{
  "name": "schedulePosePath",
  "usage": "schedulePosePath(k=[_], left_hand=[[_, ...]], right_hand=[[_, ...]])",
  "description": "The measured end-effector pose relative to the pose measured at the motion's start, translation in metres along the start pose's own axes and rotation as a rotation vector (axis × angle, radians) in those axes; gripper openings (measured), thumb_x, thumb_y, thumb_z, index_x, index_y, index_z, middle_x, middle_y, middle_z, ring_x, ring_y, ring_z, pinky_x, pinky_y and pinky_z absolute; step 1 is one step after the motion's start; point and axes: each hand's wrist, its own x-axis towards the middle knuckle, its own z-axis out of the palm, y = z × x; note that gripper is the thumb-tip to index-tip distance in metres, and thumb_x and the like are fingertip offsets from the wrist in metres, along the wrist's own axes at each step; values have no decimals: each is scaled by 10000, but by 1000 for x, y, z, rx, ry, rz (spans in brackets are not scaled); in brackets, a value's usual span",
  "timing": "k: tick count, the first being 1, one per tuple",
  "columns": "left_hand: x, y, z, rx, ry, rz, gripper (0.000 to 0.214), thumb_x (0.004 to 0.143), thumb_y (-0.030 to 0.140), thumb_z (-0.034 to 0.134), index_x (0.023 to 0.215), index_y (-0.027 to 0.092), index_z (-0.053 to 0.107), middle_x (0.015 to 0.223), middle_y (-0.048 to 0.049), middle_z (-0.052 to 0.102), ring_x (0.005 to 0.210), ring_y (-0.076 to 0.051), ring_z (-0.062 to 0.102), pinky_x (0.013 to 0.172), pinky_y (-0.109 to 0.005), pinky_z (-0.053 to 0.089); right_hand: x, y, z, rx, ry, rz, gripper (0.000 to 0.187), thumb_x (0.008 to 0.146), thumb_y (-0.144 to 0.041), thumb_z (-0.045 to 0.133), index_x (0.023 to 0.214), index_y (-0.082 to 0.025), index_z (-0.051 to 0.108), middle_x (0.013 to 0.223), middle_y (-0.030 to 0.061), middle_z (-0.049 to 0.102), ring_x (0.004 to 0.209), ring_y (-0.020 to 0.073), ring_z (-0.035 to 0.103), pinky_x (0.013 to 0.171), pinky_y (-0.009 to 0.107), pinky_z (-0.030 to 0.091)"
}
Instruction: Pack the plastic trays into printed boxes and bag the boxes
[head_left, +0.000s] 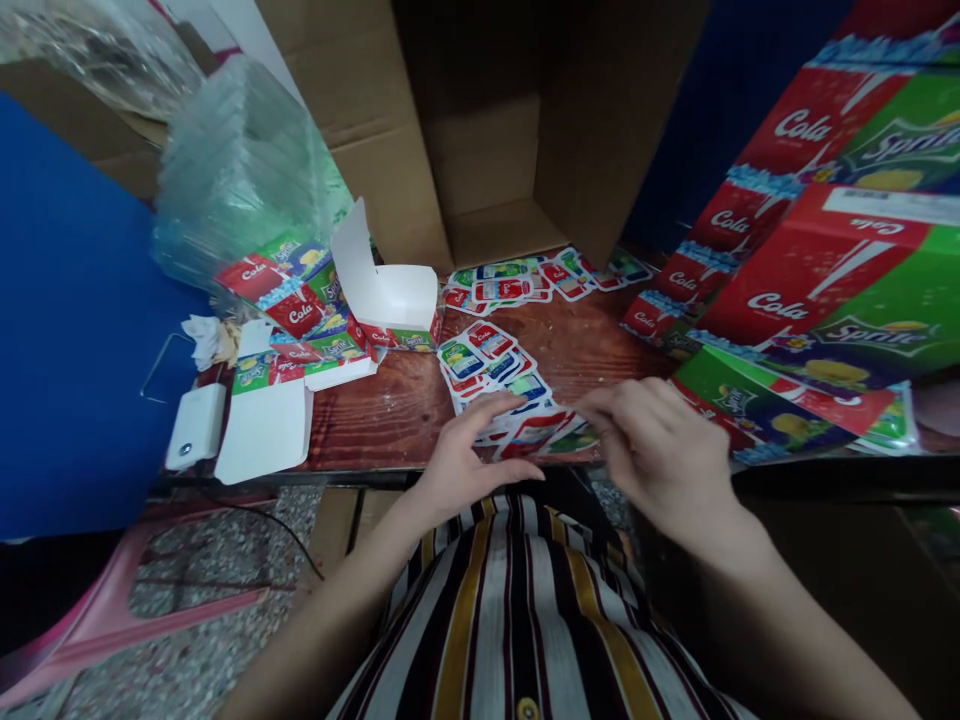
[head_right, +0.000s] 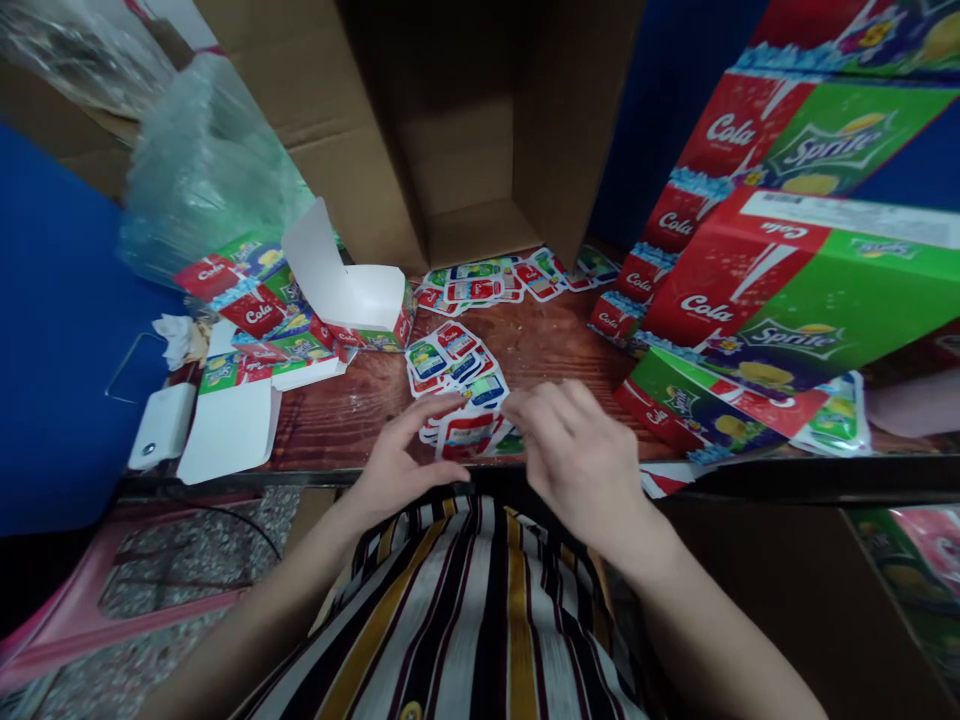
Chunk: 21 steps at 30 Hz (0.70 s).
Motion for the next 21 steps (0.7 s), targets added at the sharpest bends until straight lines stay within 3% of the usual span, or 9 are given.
schedulePosePath(k=[3, 5, 13, 21], left_hand=[[-3, 6, 15, -104, 68, -166, 327, 755, 353, 773, 1031, 186, 722, 1011, -70, 745, 956, -215, 685, 904, -355, 529], [-5, 5, 20, -169, 94, -269, 241, 770, 345, 753, 937, 170, 747, 934, -62, 762, 883, -215, 701, 853, -346, 550], [-13, 0, 18, -333, 121, -475, 329, 708, 400, 788, 906, 141, 746, 873, -56, 761, 755, -178, 686, 725, -293, 558], [-15, -2, 22, -326, 122, -491, 269, 689, 357, 798, 821, 129, 744, 770, -32, 734, 681, -148, 639, 667, -255, 520]], right_hand=[[-4, -8, 16, 103, -36, 24, 116, 951, -127, 493, 961, -188, 591, 832, 35, 656, 765, 180, 565, 684, 293, 452], [-5, -9, 23, 170, -42, 49, 120, 959, -149, 491, 977, -200, 599, 853, 37, 663, 779, 184, 581, 702, 302, 464], [-7, -4, 36, 325, -86, 127, 110, 970, -221, 523, 1029, -198, 613, 939, 45, 682, 841, 184, 619, 751, 310, 488], [-14, -6, 42, 369, -106, 76, 124, 947, -175, 562, 1061, -205, 597, 932, 33, 667, 853, 186, 604, 762, 316, 483]])
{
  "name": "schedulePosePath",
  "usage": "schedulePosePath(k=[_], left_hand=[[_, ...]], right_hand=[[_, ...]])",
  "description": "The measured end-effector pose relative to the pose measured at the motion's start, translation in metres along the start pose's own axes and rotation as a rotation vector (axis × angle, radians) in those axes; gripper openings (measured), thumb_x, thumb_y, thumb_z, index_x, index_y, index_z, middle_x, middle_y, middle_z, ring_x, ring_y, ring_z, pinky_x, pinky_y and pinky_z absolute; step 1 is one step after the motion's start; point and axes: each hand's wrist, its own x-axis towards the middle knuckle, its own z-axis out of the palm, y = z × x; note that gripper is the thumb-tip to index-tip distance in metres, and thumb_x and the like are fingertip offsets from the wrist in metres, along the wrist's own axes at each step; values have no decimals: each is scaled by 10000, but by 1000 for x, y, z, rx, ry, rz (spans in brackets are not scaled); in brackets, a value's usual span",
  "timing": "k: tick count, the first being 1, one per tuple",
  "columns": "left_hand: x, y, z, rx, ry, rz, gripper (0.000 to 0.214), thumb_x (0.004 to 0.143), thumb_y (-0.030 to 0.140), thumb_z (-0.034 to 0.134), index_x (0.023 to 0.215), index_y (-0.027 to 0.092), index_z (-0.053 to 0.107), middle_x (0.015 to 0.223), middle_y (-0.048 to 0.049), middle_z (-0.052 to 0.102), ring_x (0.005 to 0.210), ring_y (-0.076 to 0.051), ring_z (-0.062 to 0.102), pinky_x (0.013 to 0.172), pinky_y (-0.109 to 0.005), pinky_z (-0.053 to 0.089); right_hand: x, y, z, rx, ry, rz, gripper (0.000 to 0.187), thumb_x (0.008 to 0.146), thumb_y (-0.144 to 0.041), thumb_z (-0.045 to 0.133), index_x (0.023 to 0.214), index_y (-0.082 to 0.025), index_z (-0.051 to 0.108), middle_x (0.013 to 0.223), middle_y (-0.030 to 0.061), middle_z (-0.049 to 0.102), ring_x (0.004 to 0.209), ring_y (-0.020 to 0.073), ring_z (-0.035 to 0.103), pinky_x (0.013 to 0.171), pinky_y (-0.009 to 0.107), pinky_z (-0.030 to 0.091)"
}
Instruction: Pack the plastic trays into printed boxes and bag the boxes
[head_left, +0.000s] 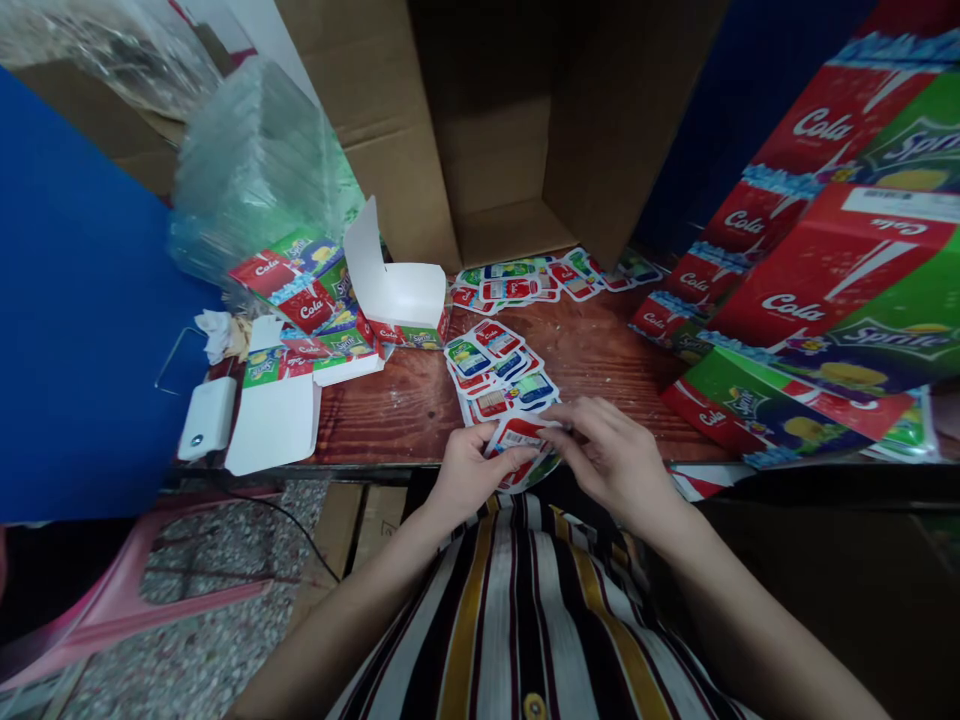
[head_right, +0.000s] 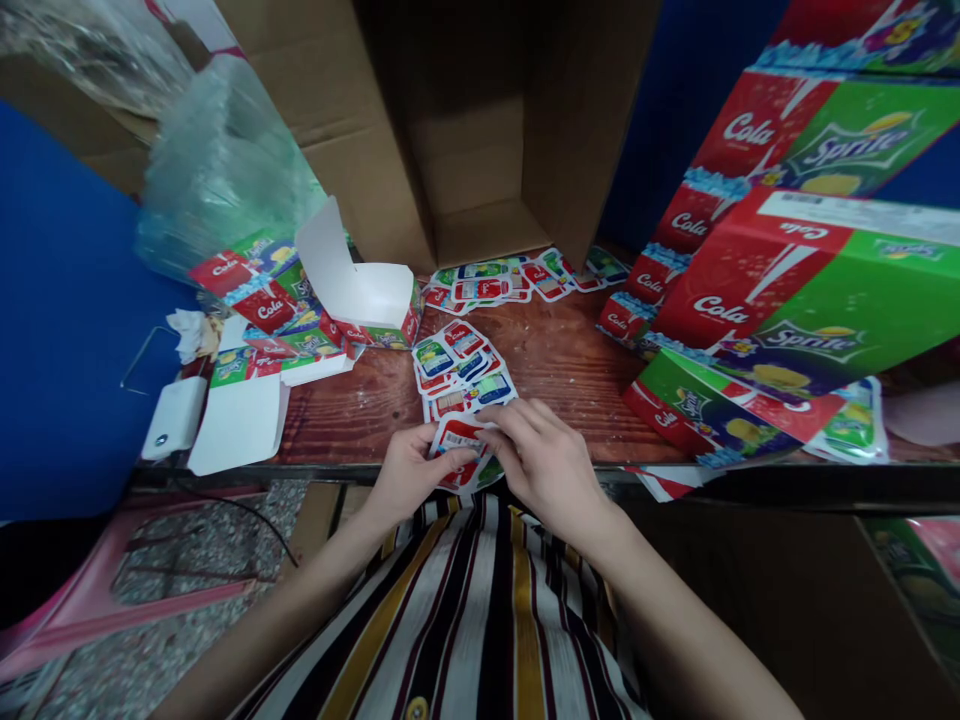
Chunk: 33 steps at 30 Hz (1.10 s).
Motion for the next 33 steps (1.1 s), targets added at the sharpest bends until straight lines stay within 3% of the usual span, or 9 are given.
schedulePosePath(k=[6, 11, 14, 19, 28, 33], left_hand=[[-2, -8, 3, 96, 61, 19, 185, 705, 306, 776, 776, 138, 745, 725, -9, 719, 669, -148, 623, 671, -254, 511], [-9, -12, 4, 240, 51, 143, 121, 771, 277, 727, 785, 159, 746, 768, -14, 738, 736, -170, 659, 728, -269, 519], [-15, -15, 5, 311, 50, 231, 70, 791, 201, 691, 825, 183, 750, 808, -19, 755, 737, -166, 680, 742, -272, 530], [-20, -22, 6, 327, 72, 333, 182, 783, 65, 628, 855, 193, 736, 843, -22, 762, 752, -149, 700, 716, -245, 544], [-23, -26, 8, 412, -13, 410, 110, 860, 181, 612, 873, 198, 719, 825, -37, 749, 752, -153, 695, 715, -256, 543], [-25, -31, 7, 556, -141, 459, 200, 849, 91, 527, 891, 201, 687, 845, -50, 727, 770, -166, 677, 713, -270, 520]], right_hand=[[-11, 2, 10, 54, 34, -6, 127, 945, -182, 577, 1066, -216, 596, 967, 49, 657, 882, 182, 610, 756, 304, 505], [-21, 1, 12, 128, 15, 40, 47, 939, -169, 582, 965, -207, 587, 911, 44, 645, 870, 176, 614, 752, 298, 518], [-30, 0, 12, 140, 23, 8, 94, 932, -121, 571, 971, -205, 584, 927, 50, 645, 884, 176, 619, 776, 307, 518], [-47, -3, 13, 99, 82, -49, 185, 899, -41, 578, 1007, -190, 592, 1020, 74, 634, 928, 168, 614, 800, 293, 512], [-53, -4, 16, 136, 112, 11, 172, 907, -55, 565, 982, -210, 578, 890, 42, 662, 809, 164, 623, 730, 309, 520], [-64, -2, 16, 160, 61, -8, 179, 914, -61, 530, 952, -217, 607, 872, 40, 663, 799, 164, 641, 710, 304, 534]])
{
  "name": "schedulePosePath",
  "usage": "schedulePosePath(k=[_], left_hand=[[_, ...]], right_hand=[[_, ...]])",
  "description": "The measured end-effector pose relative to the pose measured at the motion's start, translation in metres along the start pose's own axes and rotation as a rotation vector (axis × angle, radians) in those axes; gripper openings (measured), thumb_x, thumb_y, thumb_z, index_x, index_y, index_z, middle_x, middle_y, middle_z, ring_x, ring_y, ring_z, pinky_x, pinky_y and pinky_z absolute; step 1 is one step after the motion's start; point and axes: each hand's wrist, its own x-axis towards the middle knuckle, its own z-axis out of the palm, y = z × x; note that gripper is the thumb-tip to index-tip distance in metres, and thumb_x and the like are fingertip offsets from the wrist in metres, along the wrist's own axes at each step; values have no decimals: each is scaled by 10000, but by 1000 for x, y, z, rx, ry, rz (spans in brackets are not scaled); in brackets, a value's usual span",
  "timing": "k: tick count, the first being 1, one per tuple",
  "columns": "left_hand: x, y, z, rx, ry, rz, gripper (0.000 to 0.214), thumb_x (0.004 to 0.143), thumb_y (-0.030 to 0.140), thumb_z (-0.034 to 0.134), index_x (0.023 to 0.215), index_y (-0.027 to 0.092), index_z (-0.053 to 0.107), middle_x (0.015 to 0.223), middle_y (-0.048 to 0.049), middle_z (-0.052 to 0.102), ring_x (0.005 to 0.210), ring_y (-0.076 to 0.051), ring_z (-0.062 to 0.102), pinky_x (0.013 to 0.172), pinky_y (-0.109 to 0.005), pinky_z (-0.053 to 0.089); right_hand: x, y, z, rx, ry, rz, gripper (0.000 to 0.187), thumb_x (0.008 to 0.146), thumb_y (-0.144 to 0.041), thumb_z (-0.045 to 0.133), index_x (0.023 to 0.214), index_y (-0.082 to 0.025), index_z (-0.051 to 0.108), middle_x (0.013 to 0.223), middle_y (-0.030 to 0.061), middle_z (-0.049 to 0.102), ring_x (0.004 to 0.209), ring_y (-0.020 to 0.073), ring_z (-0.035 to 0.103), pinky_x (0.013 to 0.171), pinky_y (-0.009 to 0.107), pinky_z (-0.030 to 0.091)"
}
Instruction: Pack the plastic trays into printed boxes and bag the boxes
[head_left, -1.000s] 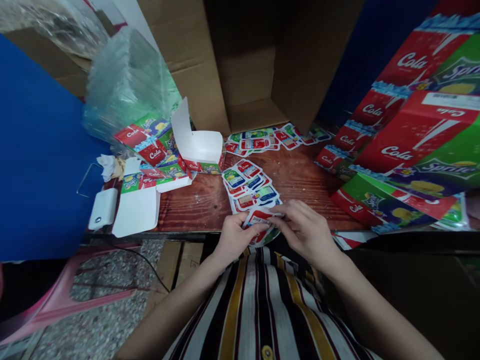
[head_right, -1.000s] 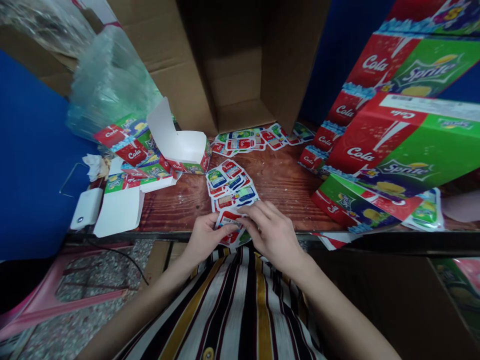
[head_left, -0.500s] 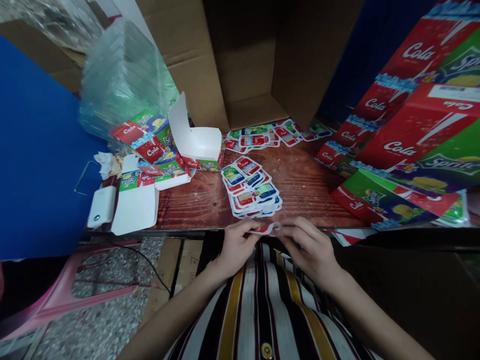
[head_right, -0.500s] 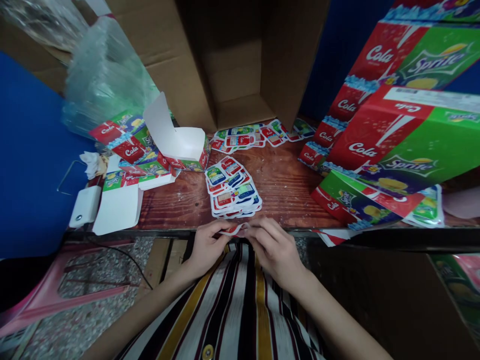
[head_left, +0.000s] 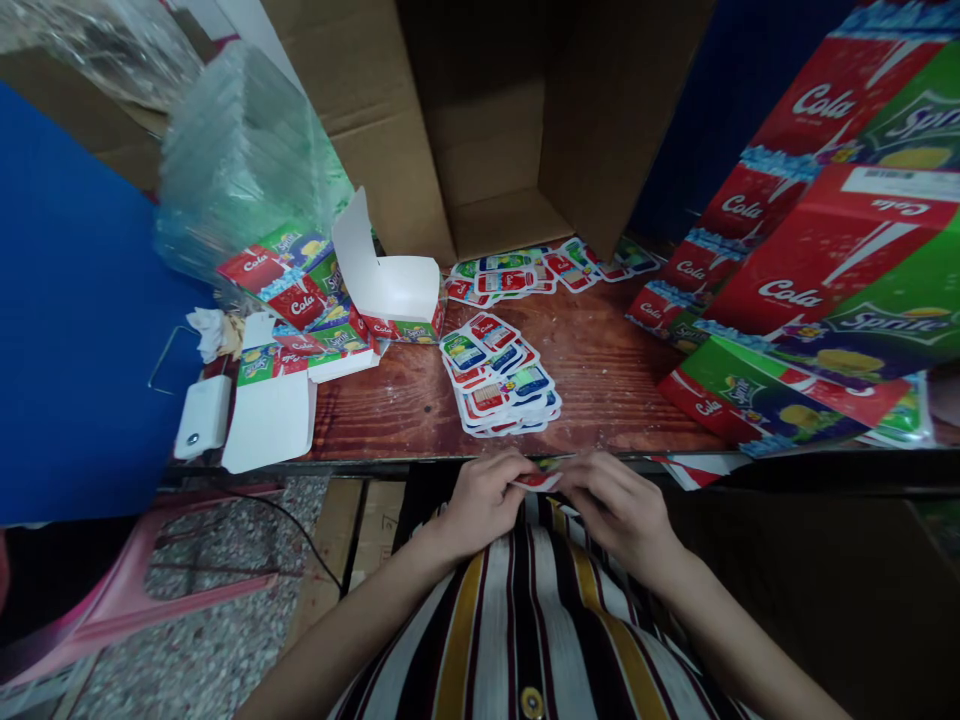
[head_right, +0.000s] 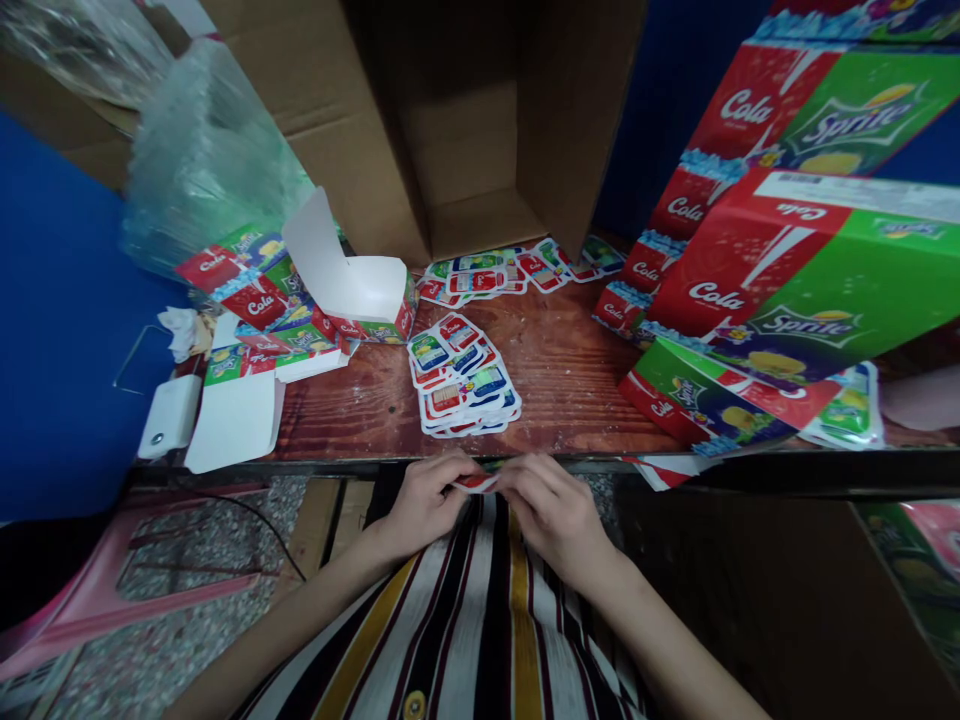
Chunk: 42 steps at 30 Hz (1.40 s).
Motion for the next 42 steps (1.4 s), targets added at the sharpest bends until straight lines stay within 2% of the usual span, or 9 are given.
schedulePosePath(k=[5, 11, 14, 18, 30, 34, 37, 40, 42], left_hand=[[-3, -2, 3, -29, -102, 3, 197, 845, 73, 516, 826, 189, 674, 790, -43, 702, 728, -155, 650, 677, -255, 486], [-2, 1, 7, -213, -67, -85, 118, 853, 161, 605, 787, 181, 701, 777, -42, 717, 716, -146, 663, 676, -237, 490], [-2, 3, 9, -233, -67, -64, 137, 851, 151, 598, 784, 178, 716, 773, -46, 722, 706, -143, 664, 672, -231, 491], [-2, 3, 11, -227, -101, -146, 133, 818, 197, 678, 937, 186, 737, 869, -48, 744, 767, -148, 679, 726, -234, 495], [3, 5, 13, -238, -279, -223, 90, 815, 214, 687, 849, 169, 758, 793, -16, 739, 705, -122, 647, 676, -201, 450], [3, 7, 13, -286, -320, -265, 425, 695, 352, 810, 1085, 208, 721, 941, -25, 754, 828, -168, 678, 793, -243, 493], [1, 2, 13, -305, -294, -325, 525, 697, 378, 795, 1181, 215, 673, 895, -26, 745, 788, -168, 678, 763, -258, 521], [2, -6, 17, -323, -309, -311, 417, 737, 356, 744, 1128, 216, 697, 828, -17, 730, 734, -152, 677, 735, -255, 538], [2, -8, 20, -318, -329, -298, 356, 764, 354, 711, 1094, 221, 709, 814, -15, 728, 723, -145, 679, 727, -249, 544]], right_hand=[[-9, -2, -2, -34, -31, 4, 124, 912, -102, 589, 970, -212, 594, 858, 35, 652, 772, 156, 620, 685, 282, 522], [-11, -7, -5, -211, 81, -10, 257, 868, -151, 679, 1103, -207, 592, 870, 38, 691, 804, 191, 565, 704, 316, 497], [-10, -8, -7, -267, 35, -10, 276, 866, -219, 696, 1126, -189, 607, 852, 50, 685, 862, 224, 550, 764, 355, 479], [-10, -4, -9, -179, -79, -64, 75, 910, -130, 605, 968, -175, 620, 799, 37, 651, 778, 190, 548, 776, 365, 435], [-17, -6, -15, 22, -113, 51, 87, 925, -103, 565, 900, -169, 616, 777, 40, 591, 715, 148, 538, 653, 263, 421], [-19, -2, -47, 127, -76, 126, 85, 933, -161, 581, 876, -176, 642, 769, 34, 603, 683, 133, 558, 617, 243, 437], [-30, 5, -100, 138, 126, 311, 167, 913, -288, 630, 793, -178, 667, 744, 34, 628, 644, 140, 582, 577, 240, 453], [-47, 12, -163, 12, 646, 560, 257, 840, -419, 702, 762, -176, 669, 684, 26, 626, 558, 133, 541, 516, 243, 429], [-54, 20, -201, -154, 954, 595, 307, 799, -465, 721, 774, -166, 657, 669, 25, 604, 528, 119, 488, 501, 245, 396]])
